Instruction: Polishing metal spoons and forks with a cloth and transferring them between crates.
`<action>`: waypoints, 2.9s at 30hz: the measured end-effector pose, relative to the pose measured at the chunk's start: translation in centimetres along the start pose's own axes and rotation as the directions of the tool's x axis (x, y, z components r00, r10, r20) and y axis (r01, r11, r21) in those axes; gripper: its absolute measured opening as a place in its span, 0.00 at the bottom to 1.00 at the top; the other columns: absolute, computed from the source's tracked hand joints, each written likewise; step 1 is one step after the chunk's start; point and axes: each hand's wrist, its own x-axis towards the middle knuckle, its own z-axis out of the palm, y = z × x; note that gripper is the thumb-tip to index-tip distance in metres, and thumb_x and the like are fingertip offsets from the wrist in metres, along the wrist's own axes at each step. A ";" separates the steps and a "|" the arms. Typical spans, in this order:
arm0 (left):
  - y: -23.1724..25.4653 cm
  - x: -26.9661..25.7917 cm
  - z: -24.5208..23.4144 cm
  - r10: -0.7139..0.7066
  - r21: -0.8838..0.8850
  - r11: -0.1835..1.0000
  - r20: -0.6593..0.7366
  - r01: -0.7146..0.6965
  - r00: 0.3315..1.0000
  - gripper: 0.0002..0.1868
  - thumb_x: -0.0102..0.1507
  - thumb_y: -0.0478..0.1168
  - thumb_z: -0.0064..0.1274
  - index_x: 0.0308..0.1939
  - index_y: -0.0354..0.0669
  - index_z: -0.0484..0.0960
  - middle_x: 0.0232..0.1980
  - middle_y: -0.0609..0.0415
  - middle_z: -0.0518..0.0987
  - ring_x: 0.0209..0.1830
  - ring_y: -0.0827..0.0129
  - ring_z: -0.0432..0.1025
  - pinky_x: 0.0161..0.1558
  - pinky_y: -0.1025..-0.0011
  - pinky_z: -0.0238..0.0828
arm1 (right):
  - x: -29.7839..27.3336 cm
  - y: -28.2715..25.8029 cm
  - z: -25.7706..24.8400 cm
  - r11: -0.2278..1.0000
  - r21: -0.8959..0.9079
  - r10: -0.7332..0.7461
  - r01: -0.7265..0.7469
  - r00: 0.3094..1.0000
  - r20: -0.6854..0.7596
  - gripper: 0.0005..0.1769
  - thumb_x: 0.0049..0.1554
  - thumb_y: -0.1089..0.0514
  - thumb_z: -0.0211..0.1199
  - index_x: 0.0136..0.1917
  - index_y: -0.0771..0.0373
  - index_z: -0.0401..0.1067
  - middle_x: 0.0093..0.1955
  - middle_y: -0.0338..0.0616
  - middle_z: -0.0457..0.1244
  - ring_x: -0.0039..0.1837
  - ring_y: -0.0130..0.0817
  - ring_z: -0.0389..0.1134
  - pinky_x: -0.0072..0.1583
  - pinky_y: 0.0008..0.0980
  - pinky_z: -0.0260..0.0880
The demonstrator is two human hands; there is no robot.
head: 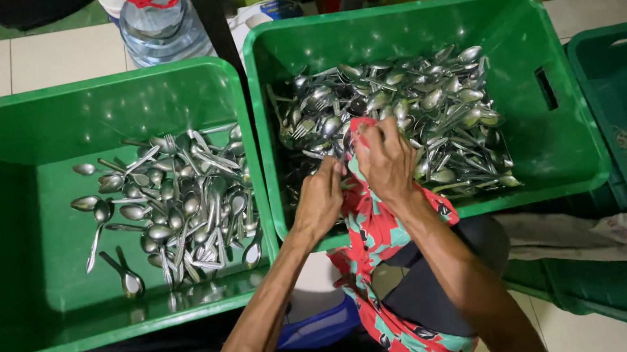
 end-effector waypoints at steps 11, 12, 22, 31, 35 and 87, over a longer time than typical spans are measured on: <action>-2.2 0.1 0.7 -0.027 -0.111 0.994 -0.296 -0.006 0.955 0.11 0.70 0.39 0.41 0.45 0.42 0.80 0.34 0.38 0.81 0.40 0.41 0.77 0.45 0.50 0.71 | -0.9 -0.9 -0.6 0.936 0.348 0.042 -0.051 0.999 0.035 0.14 0.56 0.61 0.68 0.57 0.56 0.77 0.50 0.42 0.61 0.47 0.45 0.70 0.47 0.39 0.72; -2.4 0.1 1.1 -0.045 -0.159 0.987 -0.273 0.001 0.961 0.12 0.71 0.40 0.40 0.43 0.42 0.80 0.31 0.40 0.81 0.37 0.45 0.76 0.44 0.50 0.70 | -1.5 -1.0 0.0 0.946 0.318 -0.074 0.057 0.996 0.040 0.16 0.54 0.58 0.70 0.57 0.52 0.79 0.51 0.40 0.63 0.50 0.44 0.72 0.49 0.38 0.73; -2.2 -0.7 0.4 0.105 -0.099 0.988 -0.122 -0.117 0.987 0.13 0.71 0.39 0.41 0.39 0.45 0.81 0.28 0.43 0.78 0.33 0.49 0.75 0.42 0.57 0.72 | 0.8 0.9 -2.1 0.745 0.567 0.242 -0.351 0.935 0.261 0.17 0.59 0.68 0.60 0.62 0.63 0.75 0.48 0.50 0.60 0.50 0.55 0.67 0.54 0.47 0.66; -2.4 -0.8 0.8 0.112 0.207 0.974 -0.093 -0.091 0.989 0.12 0.71 0.42 0.39 0.45 0.43 0.78 0.34 0.35 0.82 0.38 0.36 0.78 0.42 0.42 0.72 | -0.5 -0.9 -0.8 0.938 0.334 -0.110 0.089 0.993 0.044 0.09 0.57 0.58 0.67 0.52 0.49 0.81 0.50 0.42 0.65 0.48 0.43 0.71 0.51 0.38 0.73; -2.7 -0.6 1.6 0.148 0.273 0.955 -0.093 -0.117 0.985 0.11 0.71 0.43 0.38 0.46 0.46 0.76 0.32 0.39 0.81 0.37 0.38 0.78 0.40 0.43 0.74 | 1.8 -0.6 -2.3 0.746 0.540 0.300 -0.389 0.921 0.248 0.16 0.60 0.67 0.57 0.61 0.61 0.75 0.52 0.52 0.65 0.56 0.52 0.69 0.61 0.46 0.67; 2.2 7.5 -2.7 -0.196 -0.594 0.790 -0.479 -0.152 0.856 0.10 0.67 0.36 0.54 0.44 0.34 0.70 0.29 0.42 0.81 0.20 0.62 0.79 0.24 0.64 0.85 | 0.2 -1.9 -3.6 0.678 0.639 0.356 -0.364 0.923 0.148 0.12 0.64 0.66 0.59 0.61 0.67 0.76 0.49 0.54 0.69 0.51 0.47 0.71 0.58 0.44 0.67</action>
